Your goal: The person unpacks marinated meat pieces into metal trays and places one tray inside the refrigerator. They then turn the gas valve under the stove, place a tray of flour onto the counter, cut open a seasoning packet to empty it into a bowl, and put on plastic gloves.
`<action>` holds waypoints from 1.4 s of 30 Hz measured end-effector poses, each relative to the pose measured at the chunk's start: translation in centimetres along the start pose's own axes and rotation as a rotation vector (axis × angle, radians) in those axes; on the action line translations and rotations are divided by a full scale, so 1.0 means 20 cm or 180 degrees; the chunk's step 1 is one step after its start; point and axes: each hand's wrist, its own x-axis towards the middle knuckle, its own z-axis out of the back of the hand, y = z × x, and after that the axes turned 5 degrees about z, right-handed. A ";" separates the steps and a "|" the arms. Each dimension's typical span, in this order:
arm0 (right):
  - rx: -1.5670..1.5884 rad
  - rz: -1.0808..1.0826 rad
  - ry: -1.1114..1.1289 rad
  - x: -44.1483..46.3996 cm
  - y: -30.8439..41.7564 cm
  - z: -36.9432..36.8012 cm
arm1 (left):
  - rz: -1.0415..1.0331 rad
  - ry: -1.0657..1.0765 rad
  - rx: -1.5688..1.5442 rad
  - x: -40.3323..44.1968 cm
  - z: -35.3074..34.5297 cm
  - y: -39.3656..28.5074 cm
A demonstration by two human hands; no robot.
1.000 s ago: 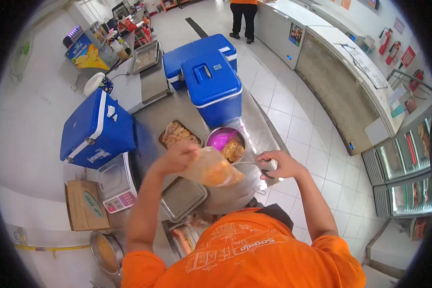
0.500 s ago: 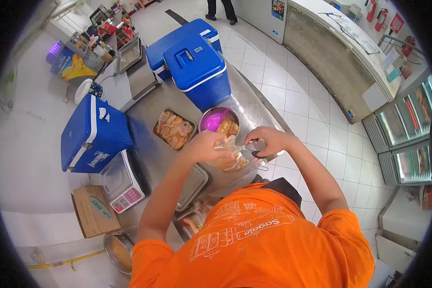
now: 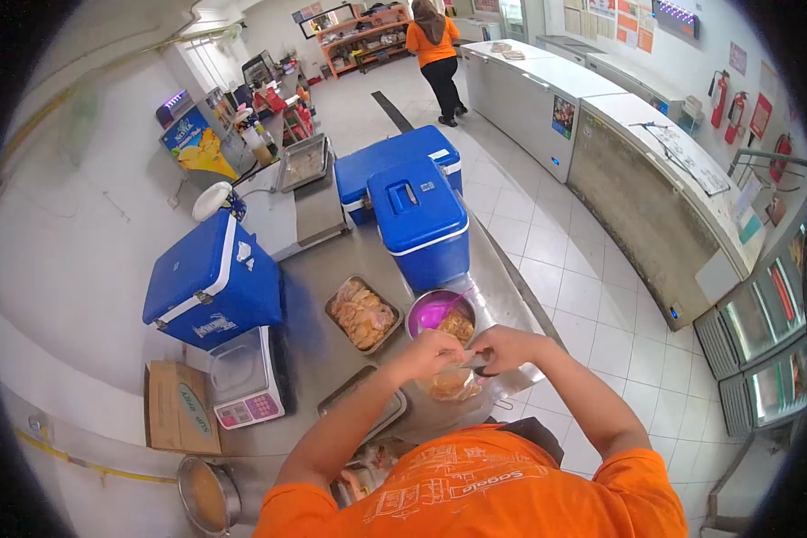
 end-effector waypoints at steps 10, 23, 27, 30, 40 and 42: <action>0.0152 0.0074 -0.0433 0.03 -0.02 -0.12 | 0.0485 -0.0585 -0.0437 -0.07 -0.01 0.15; -0.1970 -0.2493 -0.0719 -0.36 -0.69 -0.48 | 0.0932 -0.1698 -0.1680 -0.27 -0.11 0.14; -0.1400 -0.2517 0.0928 -0.15 -0.33 -0.30 | 0.1096 -0.1638 -0.1774 -0.33 -0.15 0.17; -0.0026 -0.0242 -0.0917 -0.10 -0.24 -0.46 | 0.1234 -0.1696 -0.1578 -0.34 -0.15 0.08; -0.0527 -0.0156 -0.1021 0.18 -0.18 -0.74 | 0.2153 -0.3153 -0.1683 -0.44 -0.16 0.58; -0.0835 -0.0010 -0.1072 0.23 -0.19 -0.74 | 0.2716 -0.2979 -0.1331 -0.42 -0.22 0.66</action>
